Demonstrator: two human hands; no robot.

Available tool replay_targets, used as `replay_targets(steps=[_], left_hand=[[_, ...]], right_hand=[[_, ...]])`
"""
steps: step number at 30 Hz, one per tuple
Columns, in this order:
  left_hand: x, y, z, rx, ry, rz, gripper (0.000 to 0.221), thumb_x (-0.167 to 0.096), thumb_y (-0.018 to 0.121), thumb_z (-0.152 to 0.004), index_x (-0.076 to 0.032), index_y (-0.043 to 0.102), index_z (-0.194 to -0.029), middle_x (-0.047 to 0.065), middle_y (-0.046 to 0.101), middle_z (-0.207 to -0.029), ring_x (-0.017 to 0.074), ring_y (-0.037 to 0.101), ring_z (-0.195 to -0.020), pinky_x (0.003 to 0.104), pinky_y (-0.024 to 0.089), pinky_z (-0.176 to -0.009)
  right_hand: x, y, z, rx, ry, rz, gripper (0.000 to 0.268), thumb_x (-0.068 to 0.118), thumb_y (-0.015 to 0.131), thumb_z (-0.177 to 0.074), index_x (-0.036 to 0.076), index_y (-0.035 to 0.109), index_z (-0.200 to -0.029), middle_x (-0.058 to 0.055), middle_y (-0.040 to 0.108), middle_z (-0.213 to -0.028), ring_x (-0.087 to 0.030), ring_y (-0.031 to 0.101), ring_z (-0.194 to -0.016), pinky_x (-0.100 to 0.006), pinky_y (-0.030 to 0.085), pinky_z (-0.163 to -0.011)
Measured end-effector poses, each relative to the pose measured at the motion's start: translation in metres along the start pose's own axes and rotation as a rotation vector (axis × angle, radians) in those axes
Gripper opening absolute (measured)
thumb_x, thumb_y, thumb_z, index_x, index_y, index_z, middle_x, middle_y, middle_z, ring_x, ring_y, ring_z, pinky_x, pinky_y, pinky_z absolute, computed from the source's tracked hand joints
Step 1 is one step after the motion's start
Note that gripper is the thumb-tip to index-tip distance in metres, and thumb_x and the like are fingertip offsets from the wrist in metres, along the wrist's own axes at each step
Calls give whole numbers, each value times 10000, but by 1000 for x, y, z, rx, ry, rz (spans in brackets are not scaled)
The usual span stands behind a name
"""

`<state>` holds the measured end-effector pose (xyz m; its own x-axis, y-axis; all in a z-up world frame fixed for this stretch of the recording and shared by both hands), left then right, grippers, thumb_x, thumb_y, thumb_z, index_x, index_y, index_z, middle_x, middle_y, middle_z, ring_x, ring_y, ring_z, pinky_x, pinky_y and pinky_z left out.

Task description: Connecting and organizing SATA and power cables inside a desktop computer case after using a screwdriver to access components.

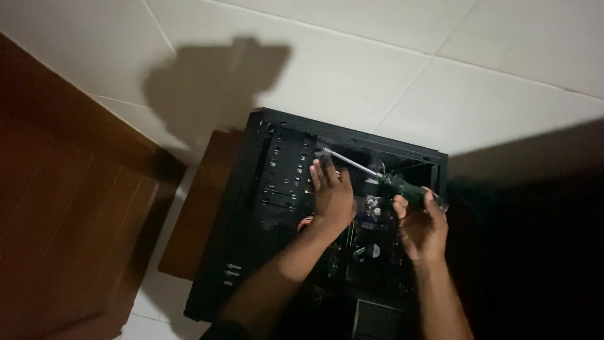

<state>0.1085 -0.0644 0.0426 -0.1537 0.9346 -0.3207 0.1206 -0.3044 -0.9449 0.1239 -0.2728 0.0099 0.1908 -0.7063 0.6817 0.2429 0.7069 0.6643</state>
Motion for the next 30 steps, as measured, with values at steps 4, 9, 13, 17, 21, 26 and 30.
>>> replay_targets(steps=[4, 9, 13, 17, 21, 26, 30], left_hand=[[-1, -5, -2, 105, -5, -6, 933, -266, 881, -733, 62, 418, -1473, 393, 339, -1511, 656, 259, -1429, 695, 131, -1201], [5, 29, -14, -81, 13, -247, 1000, -343, 908, -661, -12, 459, -1490, 277, 497, -1420, 607, 414, -1358, 690, 258, -1170], [6, 34, -13, -412, 52, -213, 495, -130, 757, -787, -35, 658, -1262, 238, 581, -1265, 646, 518, -1235, 745, 336, -1100], [6, 33, -10, -364, 103, -143, 308, -85, 806, -735, -62, 684, -1017, 267, 578, -1240, 682, 500, -1223, 761, 342, -1084], [3, 14, -7, -187, 118, -87, 466, -105, 878, -677, -22, 646, -1073, 303, 513, -1296, 707, 430, -1277, 765, 290, -1125], [-1, -32, 11, -29, 1, -124, 785, -243, 817, -728, 9, 481, -1390, 309, 458, -1406, 609, 358, -1380, 837, 69, -1123], [26, -20, 12, 231, -129, -97, 838, -424, 630, -892, -28, 306, -1556, 237, 443, -1434, 447, 364, -1353, 698, 237, -1029]], right_hand=[[3, 5, 5, -11, 5, 8, 190, 234, 757, -922, 132, 740, -1081, -162, 754, -951, -362, 770, -890, -478, 661, -898], [3, 7, 5, -6, -21, 17, 180, 238, 749, -939, 128, 736, -1082, -147, 753, -953, -347, 772, -905, -466, 666, -905], [1, 3, 1, 16, -9, 5, 175, 236, 751, -942, 131, 745, -1081, -154, 755, -947, -359, 773, -903, -461, 668, -889], [0, 11, 6, 10, 3, 26, 175, 244, 742, -942, 141, 749, -1083, -162, 754, -965, -352, 772, -916, -463, 661, -912], [-1, 14, 8, -13, 13, 55, 195, 249, 745, -940, 132, 728, -1095, -166, 744, -983, -346, 769, -924, -467, 657, -920], [1, 8, 4, -4, 12, 15, 164, 227, 727, -951, 144, 749, -1091, -153, 756, -966, -362, 769, -909, -466, 666, -903], [6, 6, 7, -28, -4, 8, 155, 257, 752, -937, 165, 758, -1062, -140, 761, -975, -345, 775, -910, -464, 667, -893]])
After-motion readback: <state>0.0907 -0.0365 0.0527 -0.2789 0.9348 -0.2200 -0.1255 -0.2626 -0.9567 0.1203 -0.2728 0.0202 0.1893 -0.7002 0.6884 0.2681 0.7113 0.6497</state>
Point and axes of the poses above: each hand's wrist, its own z-axis away from the middle knuckle, its own y-axis out of the palm, x = y × z, the point moved 9 cm from there along -z, towards the middle knuckle
